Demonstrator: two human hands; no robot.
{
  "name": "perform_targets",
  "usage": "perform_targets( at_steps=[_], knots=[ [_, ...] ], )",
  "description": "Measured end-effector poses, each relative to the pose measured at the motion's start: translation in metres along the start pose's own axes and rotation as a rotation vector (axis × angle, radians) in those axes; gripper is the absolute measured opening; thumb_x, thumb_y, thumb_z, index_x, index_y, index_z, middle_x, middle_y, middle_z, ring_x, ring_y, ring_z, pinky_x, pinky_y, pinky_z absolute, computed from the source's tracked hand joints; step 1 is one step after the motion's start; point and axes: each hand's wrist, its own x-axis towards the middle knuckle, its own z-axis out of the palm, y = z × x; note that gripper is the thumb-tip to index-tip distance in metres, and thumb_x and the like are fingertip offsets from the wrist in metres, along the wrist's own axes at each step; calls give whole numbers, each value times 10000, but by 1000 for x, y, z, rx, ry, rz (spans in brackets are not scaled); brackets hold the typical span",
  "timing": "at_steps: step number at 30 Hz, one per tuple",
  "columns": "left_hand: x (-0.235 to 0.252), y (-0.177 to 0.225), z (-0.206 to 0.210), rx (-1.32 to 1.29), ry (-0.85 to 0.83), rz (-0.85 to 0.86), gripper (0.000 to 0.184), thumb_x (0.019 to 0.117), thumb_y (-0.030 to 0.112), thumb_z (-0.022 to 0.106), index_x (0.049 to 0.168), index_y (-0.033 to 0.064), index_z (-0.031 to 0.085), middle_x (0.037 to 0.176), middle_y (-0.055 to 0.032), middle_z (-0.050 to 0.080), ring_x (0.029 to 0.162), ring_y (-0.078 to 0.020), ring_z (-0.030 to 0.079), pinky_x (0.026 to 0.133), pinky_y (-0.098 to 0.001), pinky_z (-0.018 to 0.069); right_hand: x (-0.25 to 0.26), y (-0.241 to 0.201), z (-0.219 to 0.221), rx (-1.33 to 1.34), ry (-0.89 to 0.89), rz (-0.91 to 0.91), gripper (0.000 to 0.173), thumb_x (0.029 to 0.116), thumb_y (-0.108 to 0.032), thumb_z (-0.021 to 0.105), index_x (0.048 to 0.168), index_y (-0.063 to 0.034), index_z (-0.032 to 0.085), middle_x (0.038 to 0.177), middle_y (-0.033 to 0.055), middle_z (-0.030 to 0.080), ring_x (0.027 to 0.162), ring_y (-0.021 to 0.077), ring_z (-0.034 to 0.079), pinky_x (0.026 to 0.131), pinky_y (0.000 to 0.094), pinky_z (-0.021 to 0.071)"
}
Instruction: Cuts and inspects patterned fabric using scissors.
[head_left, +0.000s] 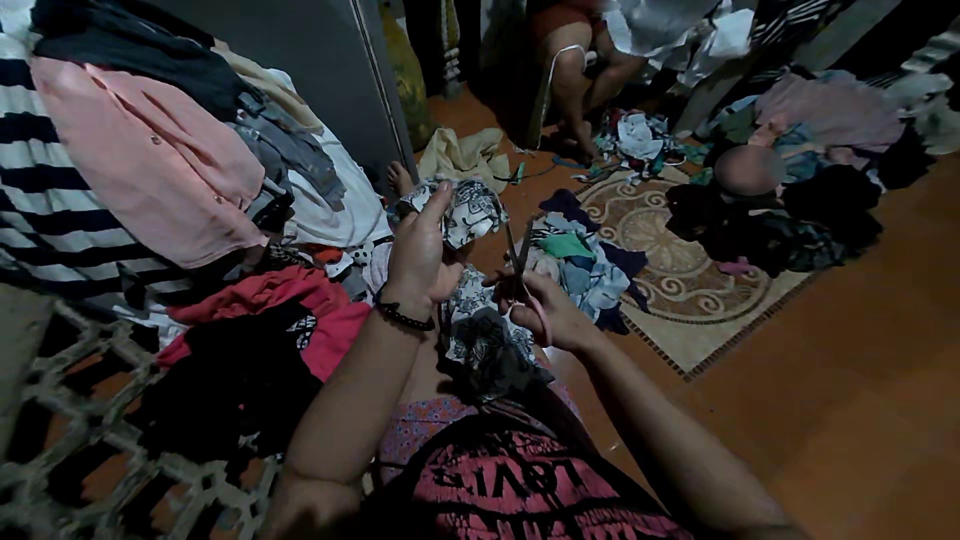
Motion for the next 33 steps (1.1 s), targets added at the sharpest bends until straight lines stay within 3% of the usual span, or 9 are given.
perform_targets(
  at_steps=[2,4,12,16,28,33],
  knots=[
    [-1,2,-3,36,-43,-6,370,1029,475,541,1295,221,587,1107,16,686,908,-79,683,741,-246,584,-3,-4,-5,-28,-26,24,780,845,-664,678,1255,-3,619,932,-91,633,778,-61,558,722,154,499],
    [0,2,-4,41,-79,-2,365,1038,457,534,1296,205,591,1090,3,694,874,-83,693,719,-245,591,-2,-8,-9,-73,-37,23,784,838,-676,680,1248,-9,633,903,-89,632,757,-62,551,705,153,491],
    [1,-3,-5,55,-72,27,366,1032,441,561,1301,194,581,1134,-6,699,921,-108,707,767,-290,606,2,-18,-11,-172,-19,8,714,842,-674,676,1170,-40,686,842,-98,612,725,-70,527,669,140,466],
    [-1,-3,-7,97,-63,23,365,1034,460,550,1300,212,582,1110,-2,701,890,-115,708,747,-297,608,1,-17,-11,-176,-14,-14,696,851,-643,687,1152,-16,699,906,-65,665,739,-74,540,688,142,480],
    [3,-7,-10,94,-42,40,361,1033,460,552,1292,210,584,1115,0,709,882,-116,715,734,-298,612,-1,-21,-9,-159,-10,8,646,856,-630,694,1113,-37,706,808,-104,621,668,-79,525,611,132,467],
    [4,-7,-11,105,-22,42,368,1028,465,562,1293,210,588,1129,-1,709,907,-120,714,757,-304,610,-1,-19,-7,-179,-10,14,557,882,-550,705,1094,-35,710,780,-95,619,645,-71,526,603,139,472]
  ],
)
